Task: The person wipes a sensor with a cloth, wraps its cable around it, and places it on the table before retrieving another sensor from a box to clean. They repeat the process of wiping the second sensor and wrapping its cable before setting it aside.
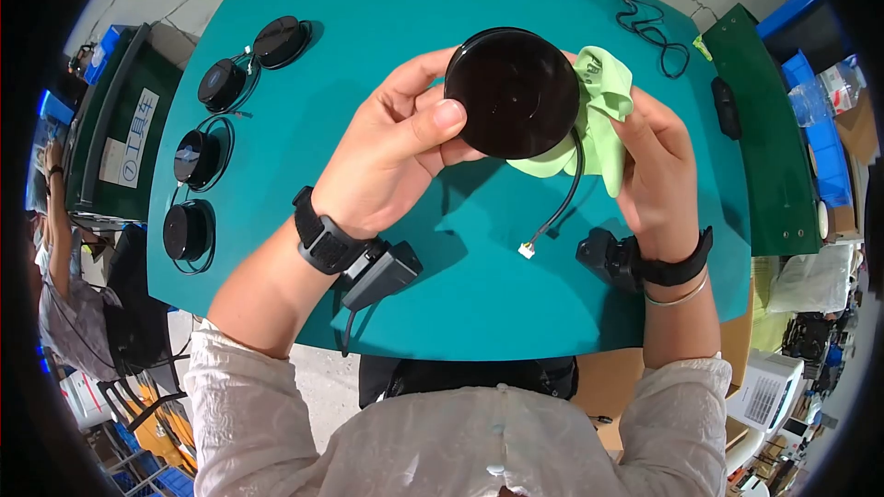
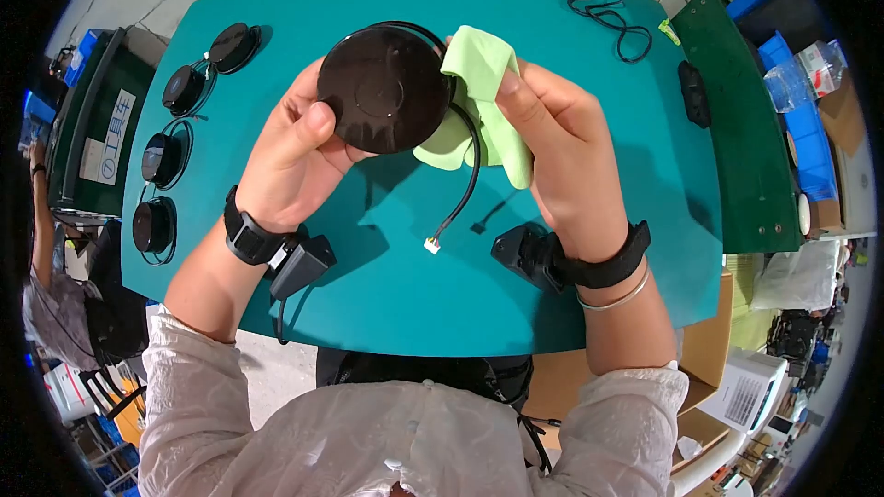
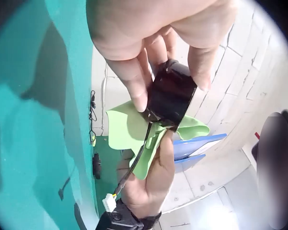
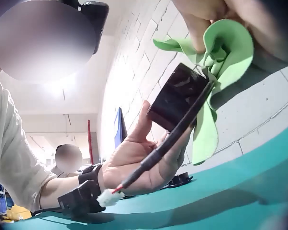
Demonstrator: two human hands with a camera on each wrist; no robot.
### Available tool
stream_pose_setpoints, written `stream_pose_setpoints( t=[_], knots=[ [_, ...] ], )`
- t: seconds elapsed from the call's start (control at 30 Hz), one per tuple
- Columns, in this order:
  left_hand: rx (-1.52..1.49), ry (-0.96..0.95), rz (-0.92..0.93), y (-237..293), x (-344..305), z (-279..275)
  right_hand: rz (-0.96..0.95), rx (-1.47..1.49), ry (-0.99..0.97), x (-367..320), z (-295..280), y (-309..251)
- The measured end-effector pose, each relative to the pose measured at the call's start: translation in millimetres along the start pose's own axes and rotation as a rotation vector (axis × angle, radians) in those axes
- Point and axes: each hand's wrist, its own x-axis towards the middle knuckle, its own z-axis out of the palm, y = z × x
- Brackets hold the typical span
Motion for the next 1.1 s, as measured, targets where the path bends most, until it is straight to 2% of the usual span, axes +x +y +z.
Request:
stream_pose_setpoints(
  t=[0.17,0.27,0.5,0.53,0.6,0.63,0.73,0.8,0.87,0.9,0.93,1.0,1.03,1.1],
  knots=[
    [0.013,0.018,-0.051,0.9,-3.3,2.9,-0.012,-0.027,-0.066,-3.1,-7.9,1.1],
    [0.026,0.032,-0.042,2.3,-6.4,7.2,-0.080,0.012,-0.008,-2.7,6.9,-5.1],
    [0.081,0.016,-0.036,10.2,-12.5,10.7,-0.087,-0.026,-0.030,-9.5,6.6,-6.3],
    [0.079,0.014,-0.037,9.5,-12.3,11.6,-0.115,-0.069,-0.062,-8.6,9.0,-6.1],
    [0.076,-0.008,0.086,8.9,-11.1,14.2,-0.175,-0.157,-0.127,-7.2,10.9,-7.7],
    [0.077,-0.012,0.088,10.0,-10.4,16.8,-0.070,-0.243,-0.191,-8.3,7.7,-14.7],
    [0.130,0.051,0.111,14.3,-9.0,27.4,-0.099,-0.245,-0.107,-9.4,14.0,-11.4],
    [0.037,0.008,0.104,6.4,-8.4,27.1,-0.105,-0.251,-0.069,-10.2,20.4,-2.4],
    [0.178,0.045,0.108,0.2,-9.7,30.2,-0.172,-0.215,0.047,-9.6,23.6,9.4],
    [0.164,0.101,0.054,-0.4,-9.5,27.1,-0.092,-0.227,0.001,-9.3,24.0,6.5],
    [0.164,0.101,0.057,1.7,-8.9,25.4,-0.094,-0.228,-0.001,-9.0,23.3,6.0],
    [0.188,0.062,0.003,9.1,-6.7,22.1,0.023,-0.079,-0.012,-8.1,21.9,5.4],
    [0.198,0.030,-0.085,17.3,-4.3,21.0,0.030,-0.053,0.029,-8.5,24.6,3.3],
    [0.275,-0.031,-0.143,27.7,-2.5,12.4,0.078,-0.103,0.001,-7.4,21.6,3.7]
  ],
)
